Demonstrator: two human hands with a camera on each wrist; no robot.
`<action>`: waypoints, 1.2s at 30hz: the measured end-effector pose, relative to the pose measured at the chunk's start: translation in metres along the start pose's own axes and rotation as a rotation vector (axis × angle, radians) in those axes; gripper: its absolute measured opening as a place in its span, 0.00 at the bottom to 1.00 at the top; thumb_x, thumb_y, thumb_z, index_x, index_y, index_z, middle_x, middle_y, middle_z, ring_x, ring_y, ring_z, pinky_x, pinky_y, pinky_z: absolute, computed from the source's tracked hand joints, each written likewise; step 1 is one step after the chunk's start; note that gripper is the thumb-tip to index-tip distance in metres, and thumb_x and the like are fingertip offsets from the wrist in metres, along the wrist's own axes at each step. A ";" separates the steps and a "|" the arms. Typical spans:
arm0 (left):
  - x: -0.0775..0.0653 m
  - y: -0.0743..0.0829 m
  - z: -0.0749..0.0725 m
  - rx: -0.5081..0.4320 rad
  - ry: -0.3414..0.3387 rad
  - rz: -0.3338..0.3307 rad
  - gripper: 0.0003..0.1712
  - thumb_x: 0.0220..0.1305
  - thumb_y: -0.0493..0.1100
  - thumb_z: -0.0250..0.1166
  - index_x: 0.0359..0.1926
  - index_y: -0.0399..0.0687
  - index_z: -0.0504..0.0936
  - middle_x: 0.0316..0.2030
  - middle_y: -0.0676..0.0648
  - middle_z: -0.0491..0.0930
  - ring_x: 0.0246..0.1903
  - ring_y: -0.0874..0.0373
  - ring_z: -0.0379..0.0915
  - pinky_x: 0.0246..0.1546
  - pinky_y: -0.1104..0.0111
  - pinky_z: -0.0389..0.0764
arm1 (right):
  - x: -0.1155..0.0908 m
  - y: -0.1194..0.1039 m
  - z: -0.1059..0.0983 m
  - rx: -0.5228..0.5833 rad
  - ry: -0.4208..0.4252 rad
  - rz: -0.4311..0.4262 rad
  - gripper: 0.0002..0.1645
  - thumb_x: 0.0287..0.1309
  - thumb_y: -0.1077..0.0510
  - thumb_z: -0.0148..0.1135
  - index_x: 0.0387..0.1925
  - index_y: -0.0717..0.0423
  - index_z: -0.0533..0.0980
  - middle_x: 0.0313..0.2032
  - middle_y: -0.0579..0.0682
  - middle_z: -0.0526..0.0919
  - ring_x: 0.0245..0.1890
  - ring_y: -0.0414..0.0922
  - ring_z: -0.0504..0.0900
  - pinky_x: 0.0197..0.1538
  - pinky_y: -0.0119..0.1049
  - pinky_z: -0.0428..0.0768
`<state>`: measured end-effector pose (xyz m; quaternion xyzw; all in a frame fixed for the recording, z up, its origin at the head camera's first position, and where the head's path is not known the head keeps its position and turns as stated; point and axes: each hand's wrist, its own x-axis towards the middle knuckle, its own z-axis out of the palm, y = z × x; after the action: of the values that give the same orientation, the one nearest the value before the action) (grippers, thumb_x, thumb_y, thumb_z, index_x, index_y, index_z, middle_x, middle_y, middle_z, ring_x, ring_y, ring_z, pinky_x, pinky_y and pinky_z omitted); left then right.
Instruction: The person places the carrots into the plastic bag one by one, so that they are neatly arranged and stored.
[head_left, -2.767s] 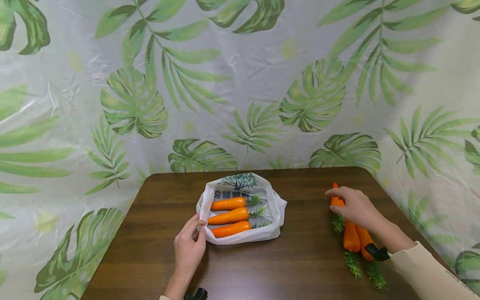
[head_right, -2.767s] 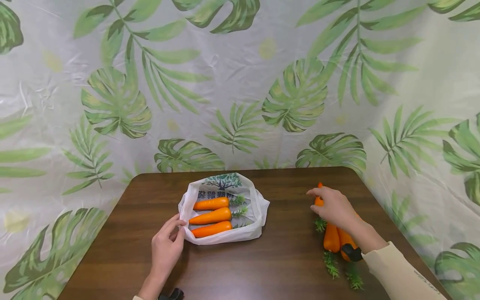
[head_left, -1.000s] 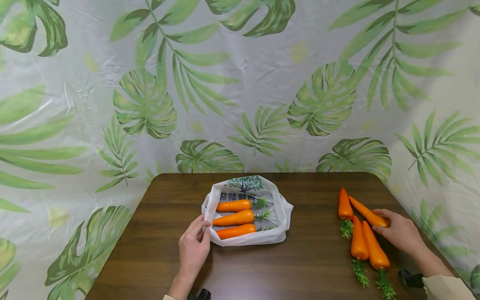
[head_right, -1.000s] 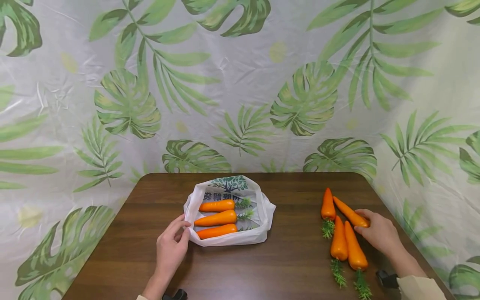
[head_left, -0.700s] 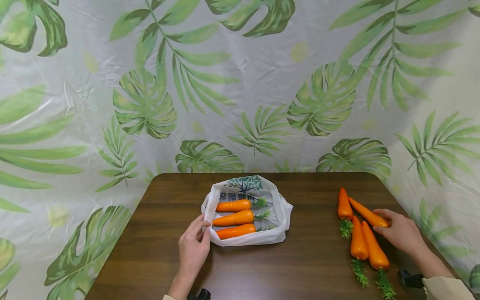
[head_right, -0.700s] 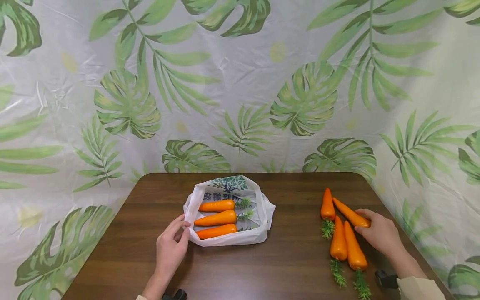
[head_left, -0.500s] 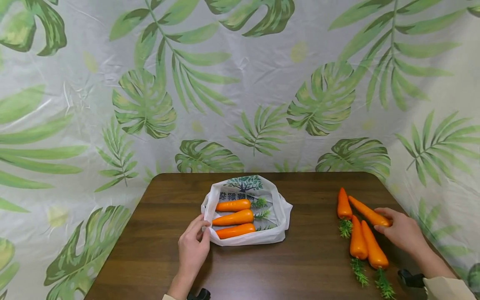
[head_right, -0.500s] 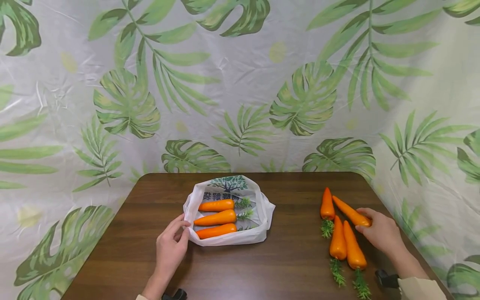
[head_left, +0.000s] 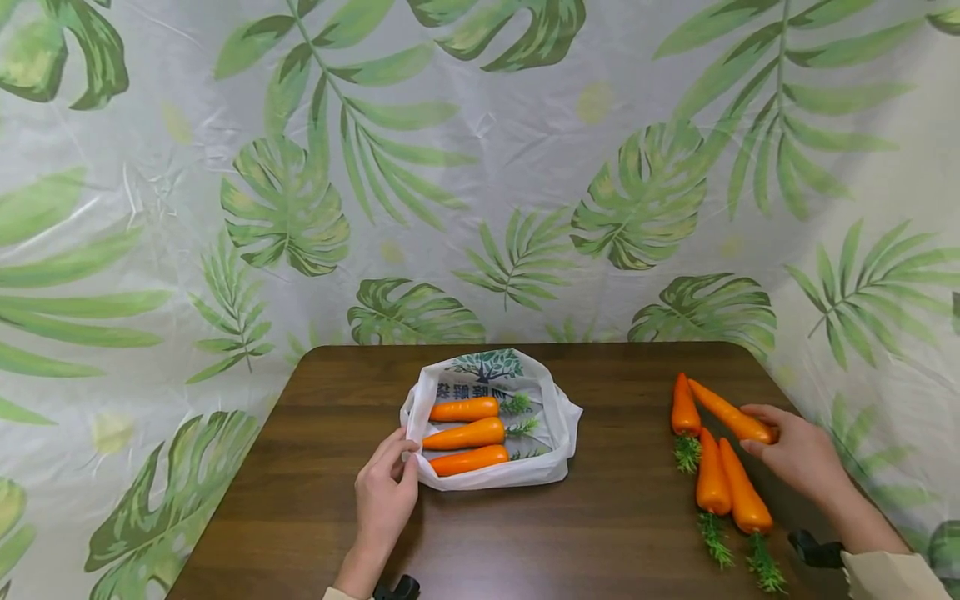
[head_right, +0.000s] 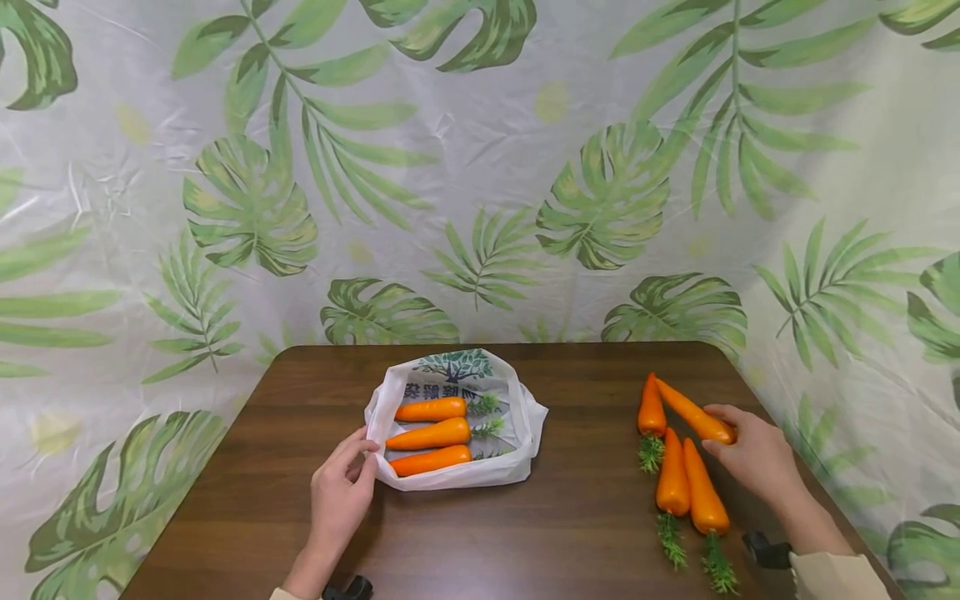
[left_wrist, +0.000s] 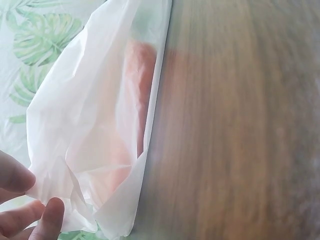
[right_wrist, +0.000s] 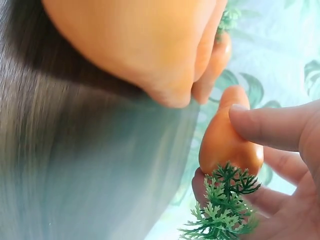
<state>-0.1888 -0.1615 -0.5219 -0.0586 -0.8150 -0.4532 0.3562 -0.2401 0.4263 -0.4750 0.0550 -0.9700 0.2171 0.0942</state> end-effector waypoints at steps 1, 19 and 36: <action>0.000 0.000 0.000 0.002 -0.002 -0.003 0.09 0.57 0.27 0.69 0.36 0.44 0.86 0.54 0.44 0.83 0.48 0.48 0.83 0.37 0.61 0.87 | 0.000 -0.002 0.000 -0.004 0.008 -0.007 0.34 0.57 0.54 0.73 0.62 0.62 0.74 0.37 0.60 0.84 0.21 0.45 0.69 0.21 0.36 0.67; 0.000 0.001 -0.001 0.004 -0.009 -0.014 0.08 0.58 0.28 0.69 0.36 0.42 0.86 0.55 0.43 0.82 0.49 0.47 0.82 0.37 0.60 0.87 | 0.003 -0.046 -0.003 0.014 0.049 -0.077 0.32 0.54 0.57 0.75 0.61 0.56 0.76 0.40 0.59 0.83 0.24 0.46 0.70 0.23 0.36 0.67; 0.000 0.001 0.000 0.007 0.021 0.034 0.10 0.55 0.25 0.67 0.35 0.41 0.86 0.53 0.41 0.83 0.46 0.46 0.83 0.35 0.59 0.87 | 0.007 -0.091 0.001 0.067 0.004 -0.108 0.35 0.54 0.58 0.75 0.64 0.54 0.76 0.49 0.63 0.81 0.31 0.48 0.77 0.28 0.38 0.74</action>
<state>-0.1885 -0.1613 -0.5210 -0.0664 -0.8117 -0.4450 0.3724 -0.2339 0.3435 -0.4373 0.1100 -0.9577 0.2440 0.1060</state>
